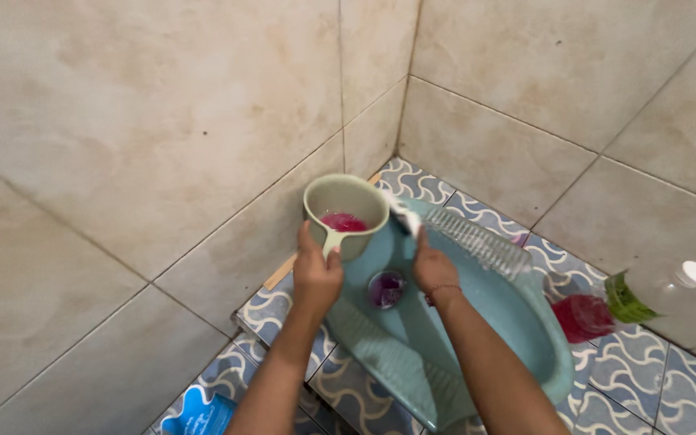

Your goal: The person cleans a squat toilet by pouring pink liquid from a bottle and water from a bucket into the basin, then scrubbing the ceramic surface with a brush.

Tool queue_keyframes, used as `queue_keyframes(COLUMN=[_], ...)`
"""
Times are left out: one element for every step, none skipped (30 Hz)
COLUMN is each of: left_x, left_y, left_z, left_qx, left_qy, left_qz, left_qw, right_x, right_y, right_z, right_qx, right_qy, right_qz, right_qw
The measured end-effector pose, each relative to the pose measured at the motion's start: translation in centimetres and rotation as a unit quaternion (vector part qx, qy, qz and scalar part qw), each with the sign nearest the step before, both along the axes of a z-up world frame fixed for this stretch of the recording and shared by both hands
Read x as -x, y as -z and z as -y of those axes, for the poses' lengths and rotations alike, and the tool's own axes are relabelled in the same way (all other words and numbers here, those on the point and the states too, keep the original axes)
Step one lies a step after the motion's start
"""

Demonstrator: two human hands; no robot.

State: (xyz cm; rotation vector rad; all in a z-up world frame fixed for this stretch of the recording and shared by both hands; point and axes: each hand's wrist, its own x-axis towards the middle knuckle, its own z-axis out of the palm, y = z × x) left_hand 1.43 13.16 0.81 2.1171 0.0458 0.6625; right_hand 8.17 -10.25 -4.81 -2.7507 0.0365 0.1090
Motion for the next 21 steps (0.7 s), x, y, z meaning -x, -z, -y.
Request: queue_keyframes(left_x=[0.2, 0.4, 0.5, 0.6, 0.4, 0.2, 0.5, 0.3, 0.1, 0.1, 0.3, 0.5, -0.1, -0.3, -0.2, -0.4, -0.5, -0.8, -0.6, -0.3, -0.6], left_y=[-0.5, -0.9, -1.5, -2.0, -2.8, -3.5, -3.9, -4.2, -4.3, -4.3, -4.1, -3.9, -4.1, -4.3, -4.3, -4.3, -4.2, -4.1, -3.8, -3.4, -3.7], left_z=[0.1, 0.0, 0.1, 0.3, 0.5, 0.7, 0.8, 0.9, 1.0, 1.1, 1.1, 1.1, 1.2, 1.3, 1.1, 1.0, 0.9, 0.6, 0.5, 0.6, 0.5], left_qx=[0.008, 0.019, 0.030, 0.041, 0.061, 0.079, 0.098, 0.093, 0.089, 0.085, 0.087, 0.089, 0.089, 0.089, 0.087, 0.086, 0.085, 0.084, 0.087, 0.081, 0.070], left_qy=[-0.013, -0.003, 0.015, 0.033, 0.032, 0.032, 0.029, 0.029, 0.026, 0.024, 0.021, 0.018, 0.020, 0.021, 0.020, 0.019, 0.016, 0.012, 0.005, 0.002, 0.003], left_qz=[-0.006, 0.021, 0.046, 0.072, 0.043, 0.014, -0.022, -0.017, -0.014, -0.012, -0.015, -0.019, -0.016, -0.016, -0.015, -0.015, -0.024, -0.033, -0.044, -0.031, -0.012], left_qw=[1.000, 1.000, 0.998, 0.996, 0.997, 0.996, 0.995, 0.995, 0.996, 0.996, 0.996, 0.996, 0.996, 0.996, 0.996, 0.996, 0.996, 0.996, 0.995, 0.996, 0.997], right_x=[0.9, 1.6, 2.4, 3.2, 3.8, 3.9, 4.0, 3.9, 3.8, 3.1, 2.0, 1.4, 1.7, 2.7, 3.3, 3.7, 5.1, 6.0, 5.6, 4.3, 3.3], right_y=[-1.8, -3.6, -4.9, -5.2, -4.9, -4.2, -2.9, -1.4, 0.0, 1.0, 1.5, 1.9, 2.2, 2.6, 2.6, 2.5, 2.8, 3.0, 2.8, 2.2, 1.5], right_z=[-0.2, 0.1, 0.3, -0.2, -0.7, -1.1, -1.6, -2.1, -2.0, -1.5, -0.9, -0.4, -0.2, -0.5, -0.9, -1.1, -1.2, -1.3, -0.7, 0.1, 0.4], right_qx=[-0.045, -0.091, -0.136, -0.139, -0.142, -0.144, -0.084, -0.023, 0.039, 0.014, -0.011, -0.036, -0.021, -0.006, 0.009, -0.001, -0.011, -0.020, -0.009, 0.002, 0.010], right_qy=[0.046, 0.093, 0.146, 0.107, 0.067, 0.027, -0.035, -0.096, -0.159, -0.116, -0.072, -0.028, -0.065, -0.102, -0.140, -0.153, -0.170, -0.186, -0.175, -0.165, -0.151], right_qz=[-0.047, -0.093, -0.139, -0.145, -0.143, -0.141, -0.080, -0.018, 0.041, 0.034, 0.028, 0.022, 0.030, 0.038, 0.046, 0.049, 0.044, 0.039, 0.045, 0.052, 0.065], right_qw=[0.997, 0.987, 0.970, 0.974, 0.977, 0.979, 0.993, 0.995, 0.986, 0.992, 0.997, 0.999, 0.997, 0.994, 0.989, 0.987, 0.984, 0.982, 0.983, 0.985, 0.986])
